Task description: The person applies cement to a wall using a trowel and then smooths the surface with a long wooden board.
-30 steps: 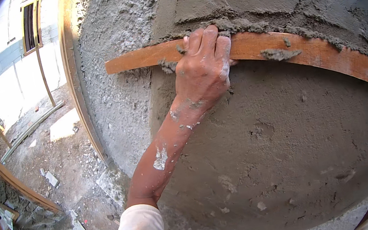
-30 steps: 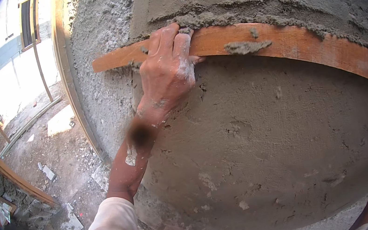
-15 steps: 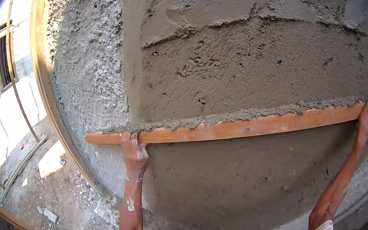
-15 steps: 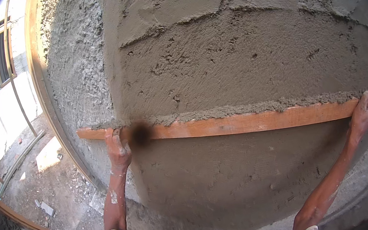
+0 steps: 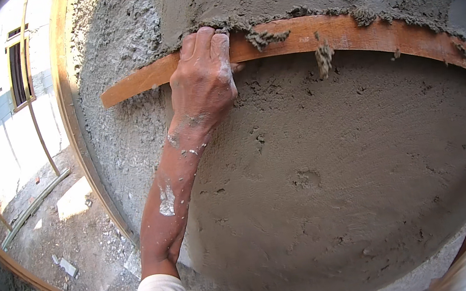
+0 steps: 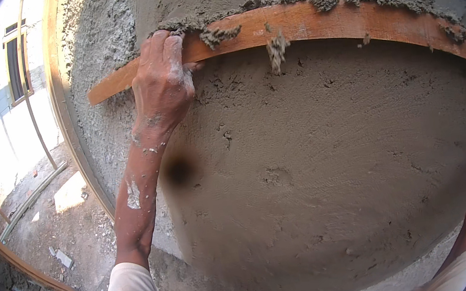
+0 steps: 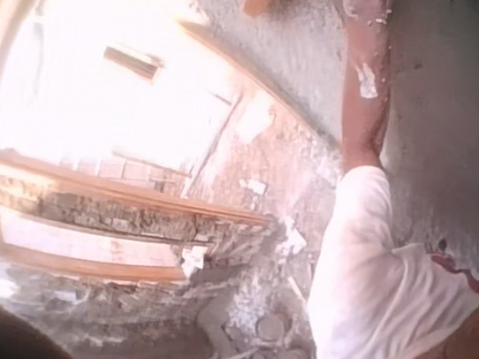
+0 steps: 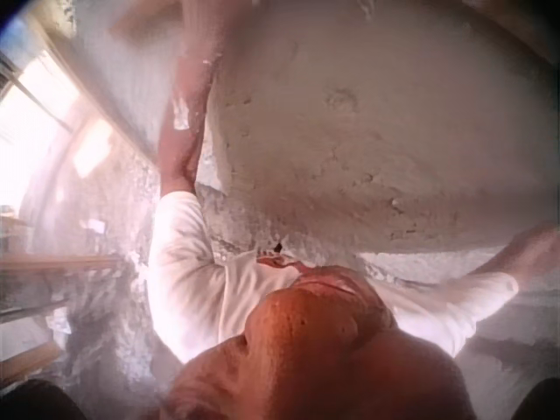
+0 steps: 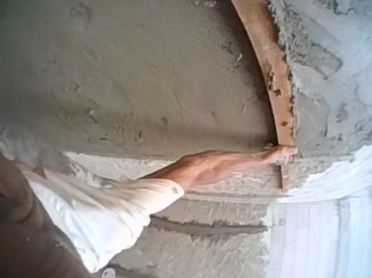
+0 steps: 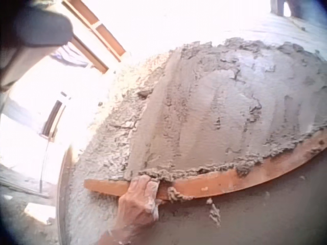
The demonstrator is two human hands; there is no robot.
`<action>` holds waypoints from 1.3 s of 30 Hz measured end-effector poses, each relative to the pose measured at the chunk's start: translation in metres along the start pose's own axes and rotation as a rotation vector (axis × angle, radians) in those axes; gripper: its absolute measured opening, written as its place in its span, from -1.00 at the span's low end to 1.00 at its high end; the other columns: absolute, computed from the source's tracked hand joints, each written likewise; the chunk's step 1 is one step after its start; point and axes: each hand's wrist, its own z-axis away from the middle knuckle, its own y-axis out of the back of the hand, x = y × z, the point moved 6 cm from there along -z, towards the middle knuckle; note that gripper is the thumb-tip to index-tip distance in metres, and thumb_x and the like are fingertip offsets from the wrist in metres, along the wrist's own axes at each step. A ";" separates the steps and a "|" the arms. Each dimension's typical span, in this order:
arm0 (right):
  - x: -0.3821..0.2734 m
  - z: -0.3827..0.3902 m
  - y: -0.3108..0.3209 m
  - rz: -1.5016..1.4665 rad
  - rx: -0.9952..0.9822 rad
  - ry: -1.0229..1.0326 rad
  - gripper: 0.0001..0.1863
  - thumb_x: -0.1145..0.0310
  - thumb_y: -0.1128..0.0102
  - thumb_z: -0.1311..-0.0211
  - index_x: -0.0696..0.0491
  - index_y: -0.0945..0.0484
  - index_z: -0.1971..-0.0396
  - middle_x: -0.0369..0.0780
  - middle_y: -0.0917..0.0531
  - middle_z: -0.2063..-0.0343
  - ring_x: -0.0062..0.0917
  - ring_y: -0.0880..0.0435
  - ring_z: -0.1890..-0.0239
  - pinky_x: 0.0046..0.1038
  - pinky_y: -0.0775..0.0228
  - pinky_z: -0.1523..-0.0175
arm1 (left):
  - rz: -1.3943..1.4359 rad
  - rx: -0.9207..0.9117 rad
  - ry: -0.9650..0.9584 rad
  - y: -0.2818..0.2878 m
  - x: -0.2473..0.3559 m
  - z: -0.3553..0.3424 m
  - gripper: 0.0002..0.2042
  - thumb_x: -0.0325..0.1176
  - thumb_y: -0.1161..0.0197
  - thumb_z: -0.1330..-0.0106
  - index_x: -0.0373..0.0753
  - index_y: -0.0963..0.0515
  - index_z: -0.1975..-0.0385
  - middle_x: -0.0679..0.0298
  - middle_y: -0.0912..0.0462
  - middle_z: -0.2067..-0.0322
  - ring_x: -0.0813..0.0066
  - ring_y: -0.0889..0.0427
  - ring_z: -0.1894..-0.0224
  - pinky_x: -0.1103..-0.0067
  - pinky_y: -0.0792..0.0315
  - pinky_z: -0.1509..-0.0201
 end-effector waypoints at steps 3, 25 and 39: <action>0.013 -0.010 -0.016 -0.005 -0.028 -0.038 0.03 -0.47 0.05 -0.28 0.43 -0.61 0.05 0.28 -0.65 0.05 0.13 -0.61 -0.11 -0.09 -0.40 -0.17 | -0.024 -0.049 0.022 0.001 -0.002 0.042 -0.57 -0.48 -0.48 0.00 -0.31 -0.50 0.10 0.11 -0.53 0.10 0.07 -0.58 -0.04 0.31 -0.60 0.03; -0.096 -0.290 0.001 -0.172 0.102 0.259 -0.09 -0.44 0.14 -0.35 0.22 -0.64 -0.03 0.06 -0.69 0.04 -0.08 -0.65 -0.03 -0.15 -0.43 -0.10 | -0.159 0.051 0.045 -0.018 -0.022 -0.056 -0.51 -0.56 -0.42 -0.12 -0.43 -0.47 -0.09 -0.15 -0.51 -0.15 -0.15 -0.49 -0.24 0.22 -0.44 -0.30; 0.028 -0.038 0.005 -0.256 -0.060 -0.111 -0.12 -0.31 -0.21 -0.24 0.43 -0.65 0.13 0.08 -0.72 0.29 -0.24 -0.70 0.41 -0.19 -0.53 0.45 | -0.038 -0.205 0.162 -0.008 -0.024 0.185 -0.60 -0.55 -0.32 -0.23 -0.35 -0.45 -0.09 -0.19 -0.48 -0.17 -0.23 -0.45 -0.26 0.05 -0.35 -0.35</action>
